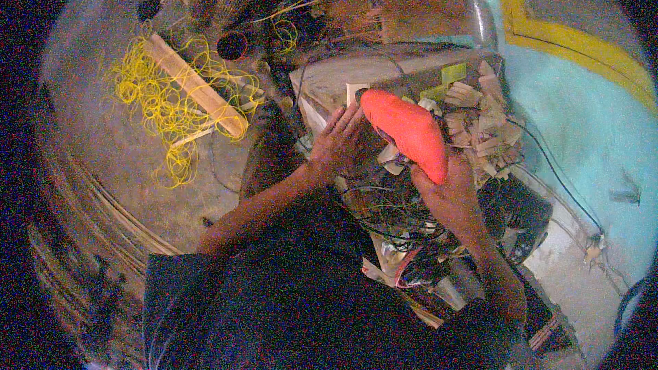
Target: The person uses a red power drill to make holes in small rectangular wooden blocks. They pick up each block, position it on a workbench, drill a hole, and then place the finished block into a pile.
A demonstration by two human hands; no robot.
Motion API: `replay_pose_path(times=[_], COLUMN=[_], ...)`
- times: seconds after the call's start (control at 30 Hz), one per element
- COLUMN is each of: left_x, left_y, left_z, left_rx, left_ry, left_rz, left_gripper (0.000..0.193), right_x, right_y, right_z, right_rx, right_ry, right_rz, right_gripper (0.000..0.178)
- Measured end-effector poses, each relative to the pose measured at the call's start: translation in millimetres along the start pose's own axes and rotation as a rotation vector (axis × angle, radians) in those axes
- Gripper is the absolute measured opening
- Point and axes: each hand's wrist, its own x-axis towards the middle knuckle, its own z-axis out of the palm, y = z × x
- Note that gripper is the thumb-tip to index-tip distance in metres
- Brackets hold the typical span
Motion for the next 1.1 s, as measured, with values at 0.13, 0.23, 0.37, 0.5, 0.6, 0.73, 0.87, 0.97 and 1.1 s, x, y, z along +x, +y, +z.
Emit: replay_pose_path(times=[0.13,0.23,0.37,0.5,0.6,0.73,0.87,0.97,1.1], left_x=[0.3,-1.0,0.4,3.8,19.6,51.2,68.2,75.0,61.9], left_y=[1.3,-0.2,3.1,-6.9,-26.9,-31.1,-68.0,-92.2,-89.6], left_z=[-6.2,-9.8,-12.3,-12.9,-24.1,-69.1,-14.0,-4.8,-26.3], left_rx=[0.024,-0.085,-0.005,0.081,-0.052,-0.428,-0.174,-0.599,-1.029], left_ry=[-0.034,-0.017,-0.015,0.032,-0.025,-0.123,0.08,0.104,0.02], left_rz=[0.019,0.001,-0.007,0.094,0.167,-0.157,-0.041,0.024,-0.373], left_gripper=[0.07,0.07,0.069,0.064,0.059,0.052,0.045,0.037,0.039], right_x=[4.9,-5.2,-27.4,-62.5,-78.0,-90.3,-96.6,-98.1,-100.5], right_y=[9.4,1.1,-13.5,-29.9,-23.4,2.0,10.4,31.4,42.9], right_z=[4.0,-5.1,-28.2,-57.6,-57.5,-36.1,-30.2,-10.7,-3.7], right_rx=[-0.027,-0.031,0.075,0.07,0.124,0.341,0.45,0.42,0.395], right_ry=[0.019,0.042,0.045,0.085,0.177,0.324,0.215,0.249,0.165], right_rz=[-0.006,0.053,-0.045,0.109,0.135,0.14,0.295,0.173,0.243], right_gripper=[0.032,0.032,0.019,0.019,0.02,0.018,0.024,0.019,0.031])
